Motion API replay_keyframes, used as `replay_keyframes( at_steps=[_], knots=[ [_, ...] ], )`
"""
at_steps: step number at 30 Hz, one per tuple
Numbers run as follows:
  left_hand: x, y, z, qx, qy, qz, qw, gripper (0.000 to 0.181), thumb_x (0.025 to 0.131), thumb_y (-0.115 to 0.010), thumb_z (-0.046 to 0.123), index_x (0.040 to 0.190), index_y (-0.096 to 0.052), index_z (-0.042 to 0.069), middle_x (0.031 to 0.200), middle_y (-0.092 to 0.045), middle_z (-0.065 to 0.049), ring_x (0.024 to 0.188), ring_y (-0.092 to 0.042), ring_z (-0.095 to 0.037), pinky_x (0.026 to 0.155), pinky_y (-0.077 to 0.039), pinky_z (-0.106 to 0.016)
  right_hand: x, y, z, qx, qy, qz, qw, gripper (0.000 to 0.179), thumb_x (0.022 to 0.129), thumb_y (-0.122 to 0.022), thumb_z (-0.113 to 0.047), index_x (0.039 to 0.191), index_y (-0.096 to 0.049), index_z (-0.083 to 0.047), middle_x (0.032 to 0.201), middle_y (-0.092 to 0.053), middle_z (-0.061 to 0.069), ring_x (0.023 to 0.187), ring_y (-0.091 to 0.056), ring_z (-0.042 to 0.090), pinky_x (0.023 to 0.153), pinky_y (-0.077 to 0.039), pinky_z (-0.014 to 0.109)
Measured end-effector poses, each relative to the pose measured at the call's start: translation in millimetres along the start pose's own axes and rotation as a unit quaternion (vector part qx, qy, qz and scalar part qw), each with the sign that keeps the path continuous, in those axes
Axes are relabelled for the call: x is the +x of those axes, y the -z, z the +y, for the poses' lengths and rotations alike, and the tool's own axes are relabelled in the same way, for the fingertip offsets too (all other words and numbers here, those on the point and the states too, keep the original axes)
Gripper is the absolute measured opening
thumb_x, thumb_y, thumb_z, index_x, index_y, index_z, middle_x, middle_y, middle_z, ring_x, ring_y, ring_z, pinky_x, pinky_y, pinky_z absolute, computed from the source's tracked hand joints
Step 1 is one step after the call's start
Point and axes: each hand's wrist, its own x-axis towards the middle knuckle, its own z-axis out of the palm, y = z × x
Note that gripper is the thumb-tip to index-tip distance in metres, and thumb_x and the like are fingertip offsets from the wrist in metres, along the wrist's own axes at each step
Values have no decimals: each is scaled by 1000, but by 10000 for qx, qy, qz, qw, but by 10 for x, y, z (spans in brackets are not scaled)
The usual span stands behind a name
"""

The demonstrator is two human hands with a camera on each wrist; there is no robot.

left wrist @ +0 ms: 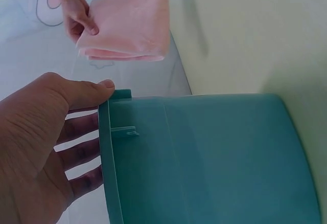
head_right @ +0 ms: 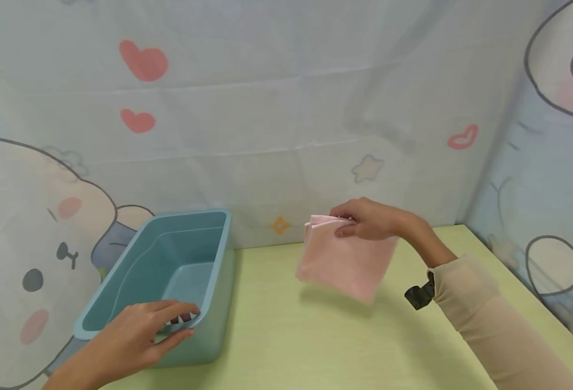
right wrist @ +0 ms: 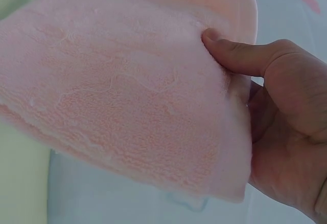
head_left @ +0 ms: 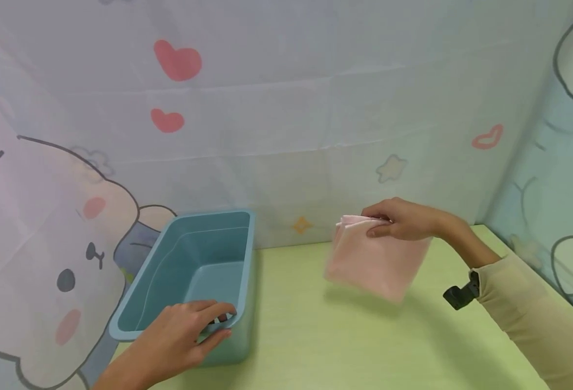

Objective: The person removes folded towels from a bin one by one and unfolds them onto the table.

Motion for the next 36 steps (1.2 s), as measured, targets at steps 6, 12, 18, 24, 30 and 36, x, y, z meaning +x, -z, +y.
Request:
replay_keyframes(
  at_steps=[6, 12, 18, 24, 30, 36],
  knots=[
    [2, 11, 4, -36, 0, 20, 10000, 23, 93, -80, 18, 114, -70, 17, 98, -69, 10, 72, -59, 4, 56, -48, -20, -142, -141, 45, 3, 39, -36, 10000, 6, 103, -68, -22, 98, -65, -19, 76, -52, -9, 70, -55, 10, 68, -47, 28],
    [39, 3, 6, -106, -107, 53, 9999, 21, 92, -80, 15, 110, -70, 19, 97, -67, 13, 73, -58, 5, 56, -48, -19, -300, -276, 79, -7, 123, 17, 9999, 9, 103, -69, -23, 96, -63, -24, 75, -46, -13, 71, -49, 8, 69, -42, 27],
    [87, -19, -4, -84, -283, 187, 9994, 20, 92, -80, 14, 108, -71, 20, 100, -68, 12, 73, -58, 4, 55, -45, -17, -460, -377, 125, 164, 121, 111, 9997, 12, 103, -69, -25, 93, -62, -22, 76, -48, -13, 72, -50, 7, 68, -43, 26],
    [128, -42, -14, 140, -483, 446, 9977, 23, 88, -84, 15, 106, -72, 23, 102, -67, 11, 81, -64, -4, 57, -46, -16, -595, -449, 187, 493, -52, 107, 9987, 17, 103, -68, -25, 89, -59, -21, 75, -47, -12, 69, -50, 5, 66, -44, 24],
    [167, -56, -14, 260, -649, 595, 9958, 26, 85, -85, 13, 105, -72, 24, 102, -65, 9, 83, -63, -6, 57, -46, -17, -673, -500, 200, 547, -125, 74, 9984, 12, 104, -67, -25, 94, -63, -22, 76, -51, -12, 70, -53, 6, 66, -45, 25],
    [232, -72, 8, 326, -811, 702, 9937, 27, 83, -87, 12, 104, -73, 23, 103, -65, 10, 91, -60, -8, 66, -52, -24, -715, -517, 201, 705, -105, 13, 9975, 12, 104, -66, -26, 94, -63, -22, 77, -52, -11, 71, -54, 6, 66, -46, 25]
  ],
)
